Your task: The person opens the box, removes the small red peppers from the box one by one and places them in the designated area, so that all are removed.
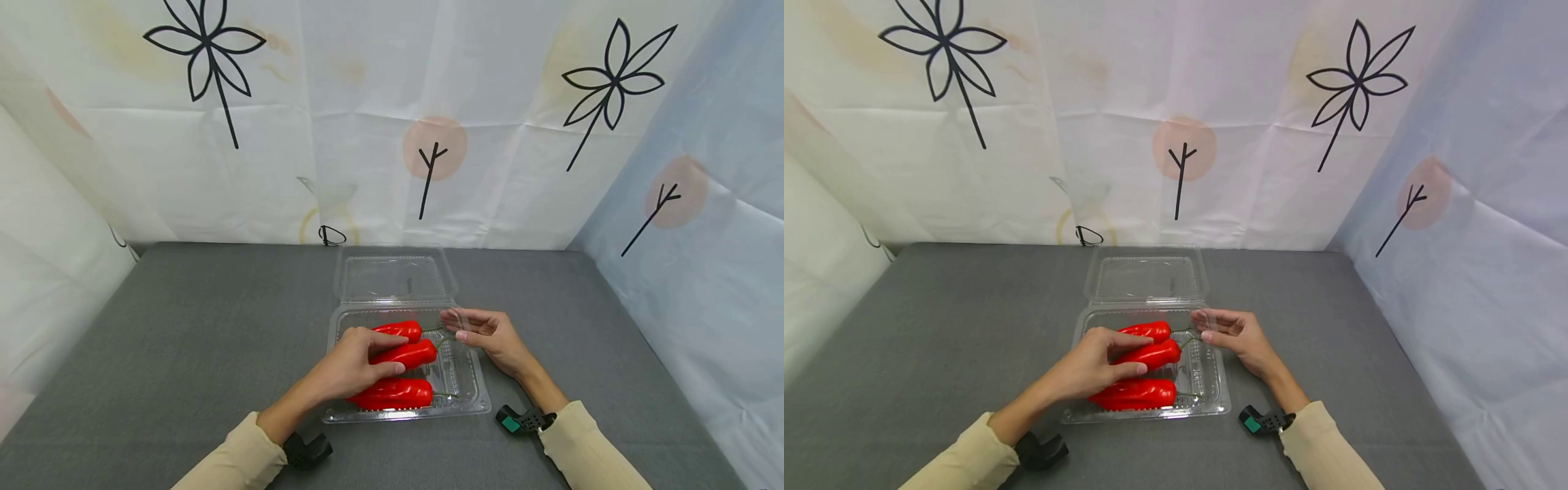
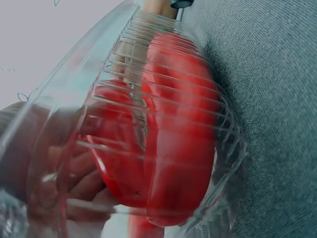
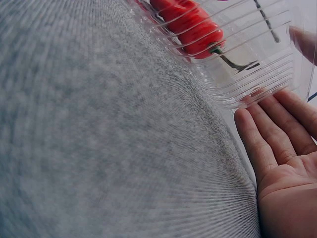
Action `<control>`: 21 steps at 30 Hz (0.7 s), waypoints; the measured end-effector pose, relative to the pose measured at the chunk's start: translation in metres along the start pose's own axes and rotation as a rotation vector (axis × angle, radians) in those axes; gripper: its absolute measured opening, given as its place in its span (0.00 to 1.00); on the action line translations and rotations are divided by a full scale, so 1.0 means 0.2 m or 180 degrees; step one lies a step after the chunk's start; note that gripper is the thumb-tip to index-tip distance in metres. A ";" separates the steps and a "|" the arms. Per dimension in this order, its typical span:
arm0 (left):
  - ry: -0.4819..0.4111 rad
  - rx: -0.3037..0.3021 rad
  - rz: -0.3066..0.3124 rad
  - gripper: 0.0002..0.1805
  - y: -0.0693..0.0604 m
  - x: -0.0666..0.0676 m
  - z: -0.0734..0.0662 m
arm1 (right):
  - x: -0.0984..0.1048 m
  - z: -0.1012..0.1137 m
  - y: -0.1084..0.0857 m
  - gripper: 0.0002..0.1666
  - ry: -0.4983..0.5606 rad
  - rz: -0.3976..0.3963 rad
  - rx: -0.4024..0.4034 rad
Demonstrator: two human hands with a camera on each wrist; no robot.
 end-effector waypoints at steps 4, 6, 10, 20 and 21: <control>-0.0125 0.0004 -0.0047 0.24 0.00 0.01 0.00 | 0.00 0.00 0.00 0.26 -0.0027 0.0004 0.0024; -0.0182 0.0000 -0.0074 0.24 0.00 0.01 0.01 | 0.00 0.00 0.00 0.26 -0.0051 -0.0026 -0.0006; -0.0314 0.0010 -0.0091 0.24 0.00 0.02 0.01 | 0.00 0.00 0.00 0.26 -0.0118 -0.0079 -0.0064; -0.0739 0.0161 -0.0122 0.24 0.00 0.05 -0.01 | -0.01 0.00 0.00 0.26 -0.0101 -0.0035 0.0005; -0.0760 0.0175 -0.0135 0.24 0.00 0.06 -0.01 | -0.01 0.00 0.00 0.26 -0.0098 -0.0021 0.0027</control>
Point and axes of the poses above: each hand's wrist, its own y-axis towards the middle knuckle, its own x-axis out of the back of the hand, z = x × y, the point moved 3 cm from there along y, towards the middle knuckle, and after that the axes turned 15 degrees about -z, right-handed, at the moved point
